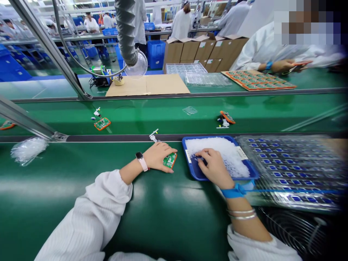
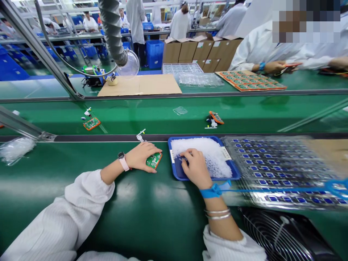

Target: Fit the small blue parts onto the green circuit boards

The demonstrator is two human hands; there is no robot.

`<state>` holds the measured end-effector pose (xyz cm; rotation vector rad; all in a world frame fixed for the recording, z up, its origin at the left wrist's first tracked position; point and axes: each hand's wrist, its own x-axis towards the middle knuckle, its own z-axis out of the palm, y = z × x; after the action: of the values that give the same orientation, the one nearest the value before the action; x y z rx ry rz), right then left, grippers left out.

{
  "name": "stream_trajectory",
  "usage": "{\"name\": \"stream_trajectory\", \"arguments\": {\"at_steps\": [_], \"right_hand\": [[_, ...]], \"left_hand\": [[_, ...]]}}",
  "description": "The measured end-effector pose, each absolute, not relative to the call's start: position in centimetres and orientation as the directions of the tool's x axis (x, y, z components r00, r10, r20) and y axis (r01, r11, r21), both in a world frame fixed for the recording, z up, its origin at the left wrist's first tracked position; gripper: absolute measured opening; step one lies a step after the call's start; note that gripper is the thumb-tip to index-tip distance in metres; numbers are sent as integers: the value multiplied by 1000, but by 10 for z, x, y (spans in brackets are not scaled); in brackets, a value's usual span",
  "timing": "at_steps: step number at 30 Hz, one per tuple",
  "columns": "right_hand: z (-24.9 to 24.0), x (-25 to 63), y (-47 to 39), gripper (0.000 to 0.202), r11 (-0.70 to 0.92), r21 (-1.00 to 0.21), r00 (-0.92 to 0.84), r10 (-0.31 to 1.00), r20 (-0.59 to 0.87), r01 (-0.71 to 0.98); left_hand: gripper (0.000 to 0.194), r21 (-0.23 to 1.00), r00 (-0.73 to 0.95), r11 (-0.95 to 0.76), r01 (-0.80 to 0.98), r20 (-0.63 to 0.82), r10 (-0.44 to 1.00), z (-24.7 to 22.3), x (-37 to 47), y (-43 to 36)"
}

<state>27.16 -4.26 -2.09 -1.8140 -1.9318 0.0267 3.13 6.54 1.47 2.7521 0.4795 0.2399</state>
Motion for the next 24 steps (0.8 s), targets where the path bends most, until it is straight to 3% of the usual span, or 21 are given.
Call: {"name": "stream_trajectory", "arguments": {"at_steps": [5, 10, 16, 24], "right_hand": [[-20, 271, -42, 20, 126, -333, -9, 943, 332, 935], [-20, 271, -43, 27, 135, -322, -30, 950, 311, 937], [-21, 271, -43, 26, 152, -335, -40, 947, 319, 930], [-19, 270, -43, 23, 146, -338, -37, 950, 309, 930]], "left_hand": [[67, 304, 812, -809, 503, 154, 563, 3, 18, 25], [63, 390, 642, -643, 659, 155, 751, -1, -4, 8], [59, 528, 713, -678, 511, 179, 677, -3, -29, 13], [62, 525, 826, -744, 414, 127, 549, -1, -38, 2]]}}
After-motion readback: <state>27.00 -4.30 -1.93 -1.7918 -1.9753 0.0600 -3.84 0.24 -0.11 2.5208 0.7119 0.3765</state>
